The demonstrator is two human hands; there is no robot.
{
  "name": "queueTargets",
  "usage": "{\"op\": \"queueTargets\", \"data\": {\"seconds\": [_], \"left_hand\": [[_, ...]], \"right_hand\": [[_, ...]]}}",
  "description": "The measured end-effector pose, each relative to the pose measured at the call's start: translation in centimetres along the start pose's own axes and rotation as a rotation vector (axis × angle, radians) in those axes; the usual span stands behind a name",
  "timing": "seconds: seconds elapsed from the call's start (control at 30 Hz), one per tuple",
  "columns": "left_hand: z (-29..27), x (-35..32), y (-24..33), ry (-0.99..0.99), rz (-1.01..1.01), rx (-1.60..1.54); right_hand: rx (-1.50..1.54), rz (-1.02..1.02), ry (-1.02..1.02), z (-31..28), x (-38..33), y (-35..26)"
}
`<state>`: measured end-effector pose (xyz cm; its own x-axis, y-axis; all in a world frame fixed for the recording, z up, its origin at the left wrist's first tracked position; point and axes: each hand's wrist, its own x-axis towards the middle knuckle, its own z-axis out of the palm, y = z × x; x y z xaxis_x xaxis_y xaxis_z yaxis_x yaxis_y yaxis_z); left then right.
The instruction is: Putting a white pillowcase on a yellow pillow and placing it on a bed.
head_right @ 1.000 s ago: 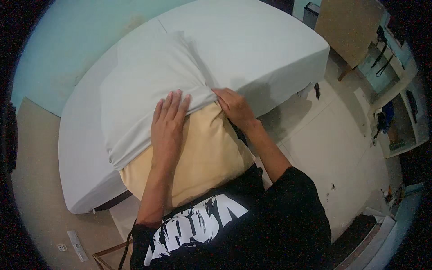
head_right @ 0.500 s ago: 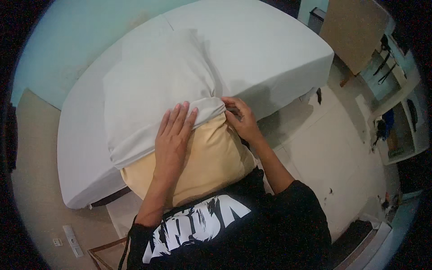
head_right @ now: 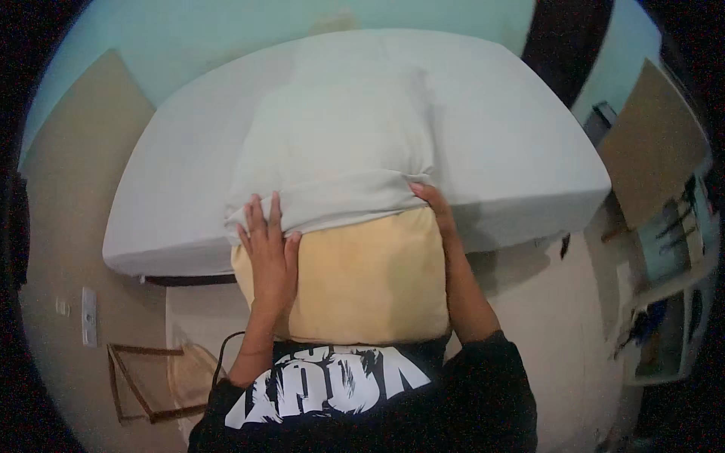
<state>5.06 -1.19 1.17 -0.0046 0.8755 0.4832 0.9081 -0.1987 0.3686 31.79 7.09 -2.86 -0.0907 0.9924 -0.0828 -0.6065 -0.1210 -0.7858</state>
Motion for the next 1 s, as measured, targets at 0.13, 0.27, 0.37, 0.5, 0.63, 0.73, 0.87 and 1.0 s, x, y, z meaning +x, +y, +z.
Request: {"op": "queueTargets", "data": {"seconds": [0.13,0.27,0.37,0.5,0.63,0.73,0.87,1.0], "left_hand": [[-1.3,-0.1,-0.1,0.023,0.010,-0.112],[-1.5,-0.1,1.9,0.014,0.074,-0.321],[-0.9,1.1,3.3,-0.010,0.116,-0.442],[-1.3,3.2,5.8,-0.061,0.177,-0.665],[-3.3,5.2,7.6,-0.151,0.277,-0.943],[-2.7,6.1,8.0,-0.181,0.232,-1.081],[-0.5,8.4,7.7,-0.201,0.073,-1.430],[0.1,10.4,8.3,-0.388,-0.147,-1.824]], "right_hand": [[0.282,0.052,-0.149,4.7,-3.2,-2.3],[0.204,-0.101,-0.215,3.9,-5.4,-5.1],[0.289,-0.239,-0.163,5.8,-7.9,-7.5],[0.049,-0.622,0.134,9.0,-9.6,-11.3],[-0.145,-0.724,0.109,10.7,-8.9,-13.5],[-0.311,-0.735,0.025,13.3,-7.5,-13.1],[-0.510,-0.742,-0.140,18.1,-3.2,-14.3],[-0.717,-0.694,-0.329,21.0,1.0,-18.3]]}}
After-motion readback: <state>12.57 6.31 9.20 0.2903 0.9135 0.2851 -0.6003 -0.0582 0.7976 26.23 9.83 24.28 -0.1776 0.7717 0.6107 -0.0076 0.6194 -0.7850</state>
